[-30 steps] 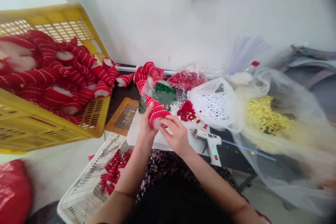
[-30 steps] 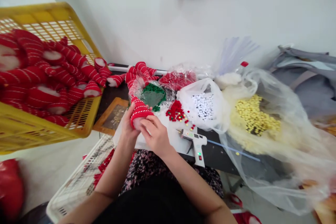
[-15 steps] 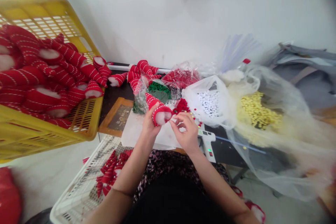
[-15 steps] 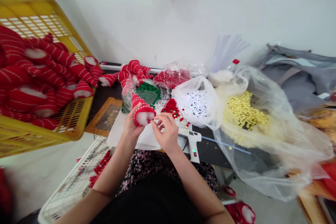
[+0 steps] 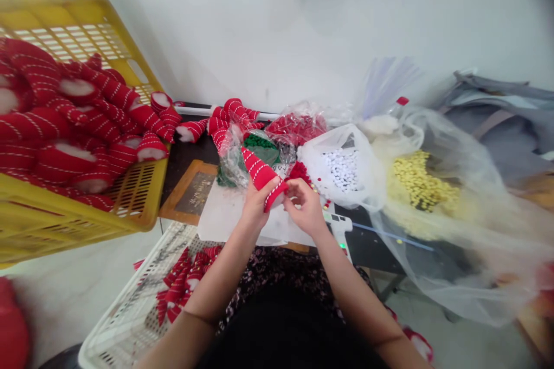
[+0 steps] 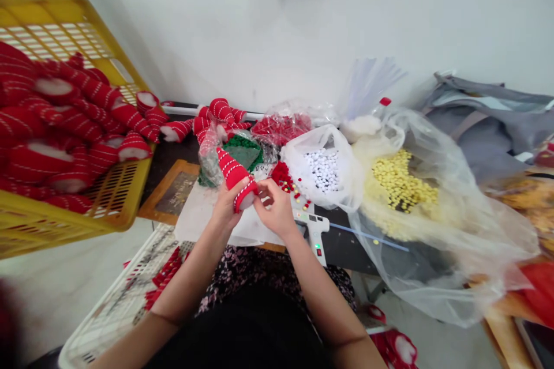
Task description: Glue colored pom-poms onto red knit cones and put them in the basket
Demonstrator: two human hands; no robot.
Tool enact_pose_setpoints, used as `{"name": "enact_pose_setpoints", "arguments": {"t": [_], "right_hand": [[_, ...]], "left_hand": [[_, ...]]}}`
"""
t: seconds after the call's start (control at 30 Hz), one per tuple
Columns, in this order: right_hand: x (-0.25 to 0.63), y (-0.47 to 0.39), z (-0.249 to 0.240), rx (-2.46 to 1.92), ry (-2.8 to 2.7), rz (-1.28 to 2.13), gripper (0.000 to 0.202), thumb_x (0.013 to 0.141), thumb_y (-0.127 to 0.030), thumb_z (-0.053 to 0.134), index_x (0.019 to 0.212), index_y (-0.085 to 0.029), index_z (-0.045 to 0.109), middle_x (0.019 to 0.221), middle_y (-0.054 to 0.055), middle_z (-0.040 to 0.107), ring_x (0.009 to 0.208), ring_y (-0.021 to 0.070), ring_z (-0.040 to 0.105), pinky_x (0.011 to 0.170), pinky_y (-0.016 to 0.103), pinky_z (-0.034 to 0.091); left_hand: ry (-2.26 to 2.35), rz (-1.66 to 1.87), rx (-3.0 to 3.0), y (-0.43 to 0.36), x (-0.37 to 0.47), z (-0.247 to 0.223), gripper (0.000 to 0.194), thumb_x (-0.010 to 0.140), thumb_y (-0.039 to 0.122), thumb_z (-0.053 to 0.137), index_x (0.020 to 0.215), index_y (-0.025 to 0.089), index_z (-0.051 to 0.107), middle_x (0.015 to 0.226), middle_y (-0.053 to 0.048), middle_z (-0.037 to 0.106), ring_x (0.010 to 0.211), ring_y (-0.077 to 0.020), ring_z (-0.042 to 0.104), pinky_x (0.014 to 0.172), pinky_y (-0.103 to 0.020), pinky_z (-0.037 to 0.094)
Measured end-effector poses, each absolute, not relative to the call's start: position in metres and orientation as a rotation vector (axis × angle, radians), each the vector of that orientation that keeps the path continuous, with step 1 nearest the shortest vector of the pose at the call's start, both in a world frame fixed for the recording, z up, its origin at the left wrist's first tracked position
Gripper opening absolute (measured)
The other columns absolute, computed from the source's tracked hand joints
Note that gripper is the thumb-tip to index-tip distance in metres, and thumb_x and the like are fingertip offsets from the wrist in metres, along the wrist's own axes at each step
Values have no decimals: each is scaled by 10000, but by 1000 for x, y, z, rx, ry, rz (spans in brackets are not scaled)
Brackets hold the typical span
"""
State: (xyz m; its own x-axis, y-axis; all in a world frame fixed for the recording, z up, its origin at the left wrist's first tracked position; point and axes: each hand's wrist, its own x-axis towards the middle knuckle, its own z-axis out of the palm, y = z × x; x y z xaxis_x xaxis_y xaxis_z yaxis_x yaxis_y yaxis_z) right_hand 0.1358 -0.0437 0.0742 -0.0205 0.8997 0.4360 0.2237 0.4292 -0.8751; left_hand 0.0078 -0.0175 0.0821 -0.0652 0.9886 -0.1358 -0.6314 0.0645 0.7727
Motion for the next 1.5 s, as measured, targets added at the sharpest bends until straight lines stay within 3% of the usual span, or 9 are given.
{"name": "enact_pose_setpoints", "arguments": {"t": [0.13, 0.27, 0.4, 0.6, 0.73, 0.87, 1.07, 1.33, 1.5], "right_hand": [[145, -49, 69, -1026, -1575, 617, 360, 811, -308, 748, 1123, -246, 579, 1029, 42, 680, 696, 151, 628, 524, 251, 515], [137, -42, 65, -1169, -1549, 361, 143, 879, -303, 647, 813, -254, 529, 780, -6, 605, 647, 155, 545, 590, 277, 492], [134, -35, 62, -1223, -1473, 396, 228, 871, -276, 578, 686, -257, 447, 622, -42, 515, 585, 150, 513, 579, 278, 454], [161, -47, 52, -1124, -1419, 895, 224, 854, -369, 681, 992, -248, 553, 852, -6, 658, 648, 170, 668, 500, 256, 510], [173, -59, 50, -1149, -1517, 570, 359, 833, -235, 659, 1182, -236, 573, 1000, 54, 663, 808, 201, 680, 571, 283, 567], [170, -60, 50, -1012, -1699, 224, 288, 908, -185, 646, 1192, -232, 650, 1192, 128, 691, 1103, 274, 697, 876, 433, 638], [168, -56, 46, -993, -1672, 63, 174, 973, -105, 599, 981, -234, 715, 1012, 82, 761, 980, 241, 758, 885, 415, 639], [164, -66, 48, -880, -1774, -78, 293, 969, -41, 585, 1101, -247, 745, 1068, 102, 766, 979, 238, 754, 847, 398, 637], [167, -68, 50, -943, -1660, 38, 407, 930, -167, 644, 1335, -211, 657, 1223, 164, 726, 1164, 322, 713, 983, 538, 617]], "left_hand": [[853, 1429, 597, -14, 4, 82, 459, 628, 303, 975, 959, 224, 666, 845, 30, 720, 729, -145, 689, 732, -285, 547], [828, 1413, 643, -24, 18, 81, 537, 597, 278, 994, 1002, 231, 645, 848, 30, 700, 768, -158, 683, 767, -291, 541], [854, 1437, 700, -30, 25, 80, 700, 492, 222, 1034, 1056, 232, 620, 908, 29, 710, 827, -156, 684, 807, -280, 544], [849, 1345, 608, -18, 6, 78, 597, 648, 449, 973, 1091, 244, 628, 1004, -9, 743, 940, -217, 731, 878, -338, 573], [917, 1306, 653, -12, 4, 72, 636, 616, 410, 997, 1078, 254, 588, 951, 5, 726, 987, -247, 741, 929, -370, 582], [927, 1260, 784, -14, 6, 68, 750, 607, 408, 1001, 1183, 254, 546, 1050, -23, 727, 1065, -267, 729, 973, -396, 573], [872, 1155, 889, -17, 2, 63, 1085, 600, 334, 1003, 1468, 279, 356, 1165, -63, 735, 1086, -289, 734, 995, -443, 571], [850, 1228, 731, -10, 6, 56, 610, 687, 344, 956, 1177, 236, 609, 979, -16, 752, 932, -220, 728, 897, -340, 556], [729, 1187, 485, -5, 2, 57, 410, 650, 288, 937, 957, 170, 691, 877, -27, 769, 813, -197, 728, 850, -325, 574]]}}
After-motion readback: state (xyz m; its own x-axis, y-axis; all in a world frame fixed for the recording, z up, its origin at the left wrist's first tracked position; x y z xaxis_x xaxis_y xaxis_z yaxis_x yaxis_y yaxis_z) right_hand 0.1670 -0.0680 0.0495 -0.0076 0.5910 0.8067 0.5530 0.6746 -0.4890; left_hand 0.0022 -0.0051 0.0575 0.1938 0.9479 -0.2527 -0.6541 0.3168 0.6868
